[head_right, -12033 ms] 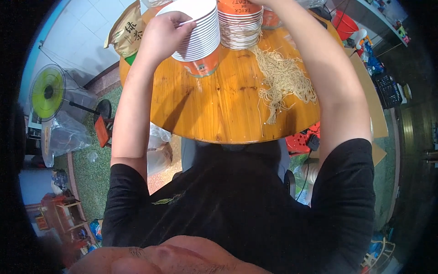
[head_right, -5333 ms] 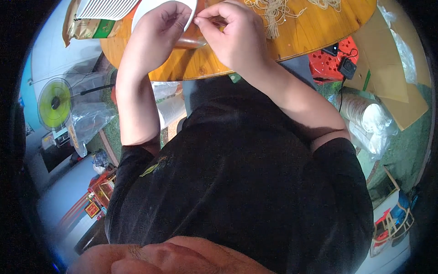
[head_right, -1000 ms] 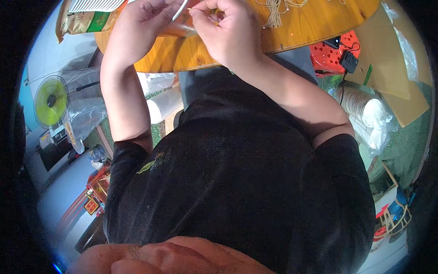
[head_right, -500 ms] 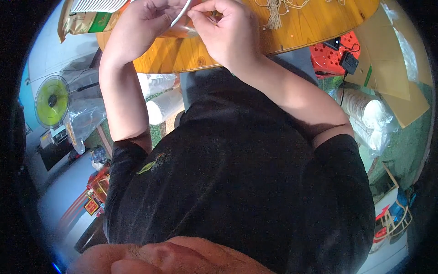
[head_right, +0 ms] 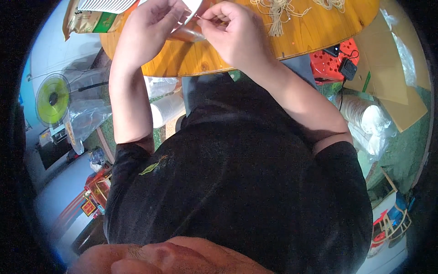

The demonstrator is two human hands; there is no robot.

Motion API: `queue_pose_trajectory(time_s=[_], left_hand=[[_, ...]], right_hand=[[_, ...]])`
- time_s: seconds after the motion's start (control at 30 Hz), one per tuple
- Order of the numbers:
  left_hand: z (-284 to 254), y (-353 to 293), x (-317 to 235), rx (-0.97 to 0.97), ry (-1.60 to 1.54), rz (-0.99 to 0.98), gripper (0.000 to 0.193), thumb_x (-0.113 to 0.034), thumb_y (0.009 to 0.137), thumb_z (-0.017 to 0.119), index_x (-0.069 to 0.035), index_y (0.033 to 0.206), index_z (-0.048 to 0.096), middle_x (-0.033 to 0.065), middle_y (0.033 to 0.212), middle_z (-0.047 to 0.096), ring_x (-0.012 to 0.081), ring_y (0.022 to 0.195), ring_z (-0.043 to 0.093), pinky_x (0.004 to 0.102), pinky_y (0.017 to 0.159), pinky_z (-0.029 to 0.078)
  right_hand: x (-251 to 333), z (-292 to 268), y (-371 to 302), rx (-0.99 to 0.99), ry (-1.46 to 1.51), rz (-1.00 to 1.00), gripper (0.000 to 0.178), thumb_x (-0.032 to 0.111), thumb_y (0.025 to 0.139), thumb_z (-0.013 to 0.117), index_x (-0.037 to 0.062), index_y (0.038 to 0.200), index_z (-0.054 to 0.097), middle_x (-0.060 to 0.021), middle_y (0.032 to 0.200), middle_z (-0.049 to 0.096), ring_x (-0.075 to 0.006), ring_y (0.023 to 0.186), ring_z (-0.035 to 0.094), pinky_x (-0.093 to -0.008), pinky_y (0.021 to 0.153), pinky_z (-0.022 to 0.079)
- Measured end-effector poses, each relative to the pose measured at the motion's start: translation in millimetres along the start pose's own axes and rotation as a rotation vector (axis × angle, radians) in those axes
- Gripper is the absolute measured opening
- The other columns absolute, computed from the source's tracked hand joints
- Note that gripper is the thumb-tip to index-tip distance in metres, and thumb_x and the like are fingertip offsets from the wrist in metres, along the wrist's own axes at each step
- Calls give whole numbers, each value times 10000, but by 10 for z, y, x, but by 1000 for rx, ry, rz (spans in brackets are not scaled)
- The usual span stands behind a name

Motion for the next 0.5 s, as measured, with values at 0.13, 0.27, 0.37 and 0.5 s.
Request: queue_pose_trajectory(time_s=[0.13, 0.27, 0.37, 0.5], left_hand=[[-24, -91, -57, -146, -52, 74, 66, -14, 1009, 602, 38, 980, 631, 45, 889, 658, 103, 797, 600, 268, 727, 518], [156, -180, -8, -156, -609, 80, 73, -44, 1020, 644, 29, 1019, 653, 48, 939, 704, 79, 803, 628, 239, 723, 513], [243, -164, 305, -182, -374, 205, 213, 48, 984, 641, 71, 1196, 634, 146, 1128, 738, 172, 1024, 715, 293, 907, 587], [321, -223, 228, -225, -396, 225, 255, 57, 967, 661, 76, 1219, 632, 154, 1137, 740, 177, 1048, 714, 281, 904, 585]], right_hand=[[14, -38, -12, 44, -88, -48, 87, 38, 954, 703, -29, 1004, 682, -80, 917, 745, -109, 832, 709, -254, 748, 557], [74, -1, 1, 49, -99, -141, 106, 67, 930, 715, -19, 987, 691, -108, 861, 750, -144, 762, 729, -292, 686, 575], [90, 25, 6, 50, -84, -131, 108, 64, 932, 713, -29, 982, 687, -108, 862, 751, -142, 768, 729, -288, 683, 572], [43, 44, -1, -5, -1, -128, 119, 64, 934, 711, -42, 982, 685, -105, 867, 753, -139, 773, 728, -286, 686, 570]])
Point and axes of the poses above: each hand's wrist, its own y-axis towards the middle knuckle, its own z-axis out of the palm, x = y × z, the point moved 2 cm from there along y, towards the middle knuckle
